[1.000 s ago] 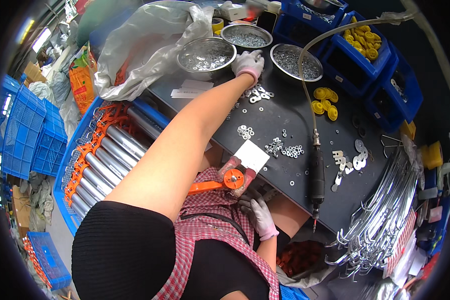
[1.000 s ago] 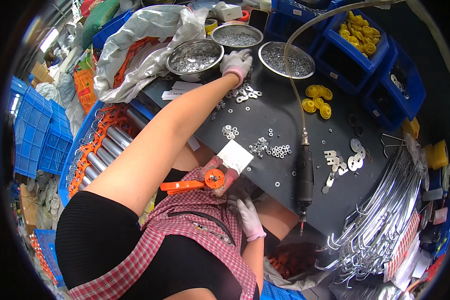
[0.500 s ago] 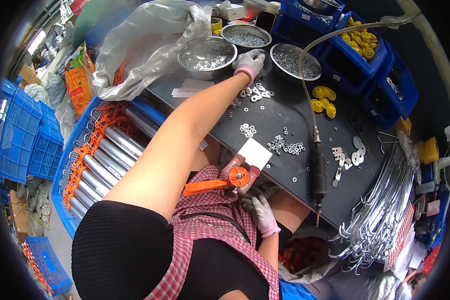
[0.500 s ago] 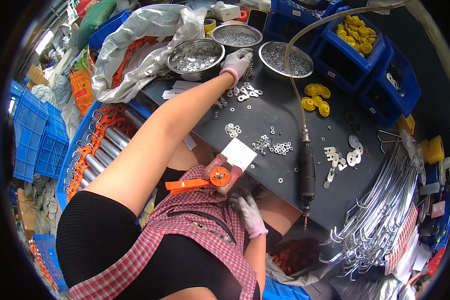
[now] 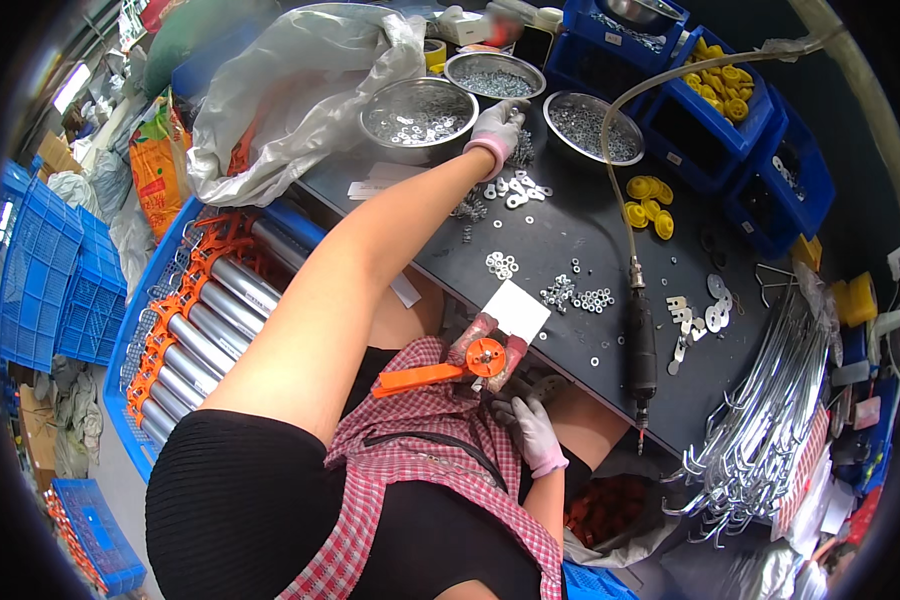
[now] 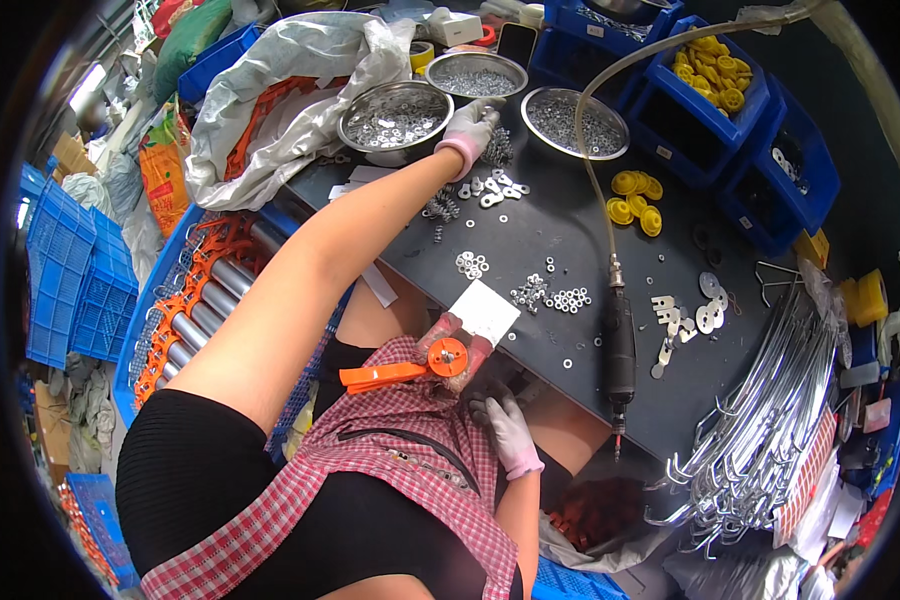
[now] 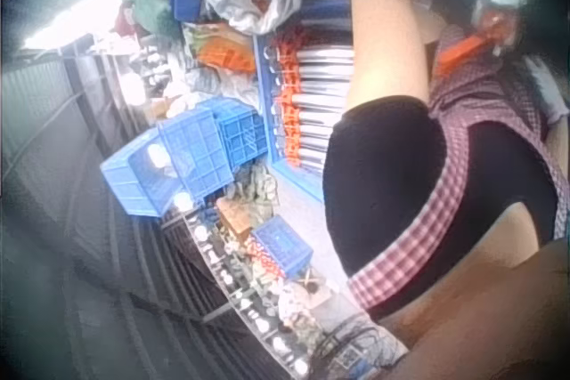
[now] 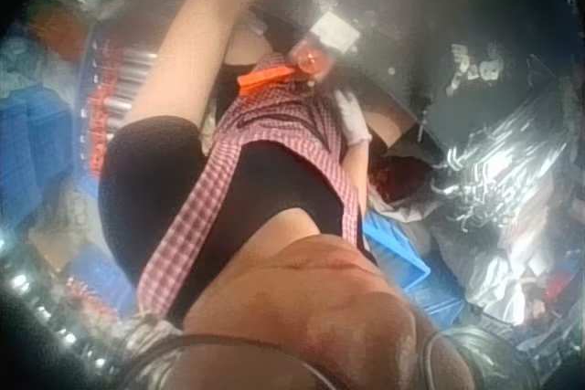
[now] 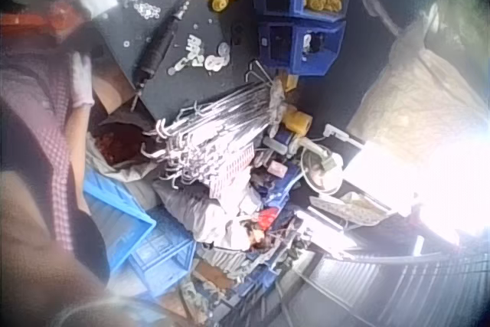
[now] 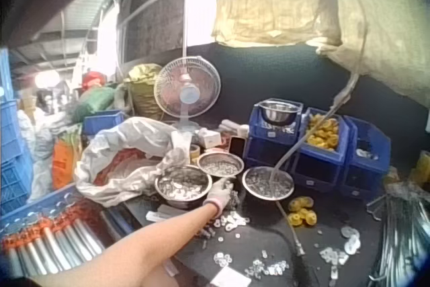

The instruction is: The person assembles mechanical components by attaching a metal tube to a specialized frame, securing the parts with an electric screwdriver.

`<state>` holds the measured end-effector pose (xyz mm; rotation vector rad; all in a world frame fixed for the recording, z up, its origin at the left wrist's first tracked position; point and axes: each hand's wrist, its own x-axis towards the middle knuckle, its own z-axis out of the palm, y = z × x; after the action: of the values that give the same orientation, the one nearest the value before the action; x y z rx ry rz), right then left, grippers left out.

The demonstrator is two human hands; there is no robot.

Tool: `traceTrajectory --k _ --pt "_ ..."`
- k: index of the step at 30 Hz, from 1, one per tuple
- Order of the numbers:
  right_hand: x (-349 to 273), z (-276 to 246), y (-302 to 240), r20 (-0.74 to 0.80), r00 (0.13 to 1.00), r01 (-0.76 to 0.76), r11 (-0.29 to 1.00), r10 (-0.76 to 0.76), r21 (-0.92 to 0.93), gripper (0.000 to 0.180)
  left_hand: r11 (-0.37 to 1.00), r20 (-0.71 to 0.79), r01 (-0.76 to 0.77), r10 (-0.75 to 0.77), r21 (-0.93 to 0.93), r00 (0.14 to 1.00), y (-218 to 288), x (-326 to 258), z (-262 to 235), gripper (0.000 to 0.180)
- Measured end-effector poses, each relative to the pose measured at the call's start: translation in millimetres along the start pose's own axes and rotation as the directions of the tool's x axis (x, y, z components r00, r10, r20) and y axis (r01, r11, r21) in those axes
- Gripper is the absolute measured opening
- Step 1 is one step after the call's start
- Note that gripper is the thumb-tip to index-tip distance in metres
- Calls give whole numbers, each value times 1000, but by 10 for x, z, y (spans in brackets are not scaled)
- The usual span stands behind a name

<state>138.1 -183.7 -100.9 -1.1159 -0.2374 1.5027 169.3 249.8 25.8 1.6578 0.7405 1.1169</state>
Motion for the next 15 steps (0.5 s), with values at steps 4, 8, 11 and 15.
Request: traceTrajectory --k 4,8,11,15 --pt "0 54 33 46 999 25 1000 -26 18 53 892 9 20 -28 452 1000 6 100 -31 29" --pt "2 89 28 53 997 50 999 -50 -12 54 820 43 -39 17 571 999 91 89 -18 33" --pt "15 84 41 54 998 47 998 -45 -32 54 794 58 -25 -14 608 998 91 111 -33 36" --pt "34 45 52 50 998 27 998 -24 -54 52 730 43 -15 -20 683 999 121 120 21 38"
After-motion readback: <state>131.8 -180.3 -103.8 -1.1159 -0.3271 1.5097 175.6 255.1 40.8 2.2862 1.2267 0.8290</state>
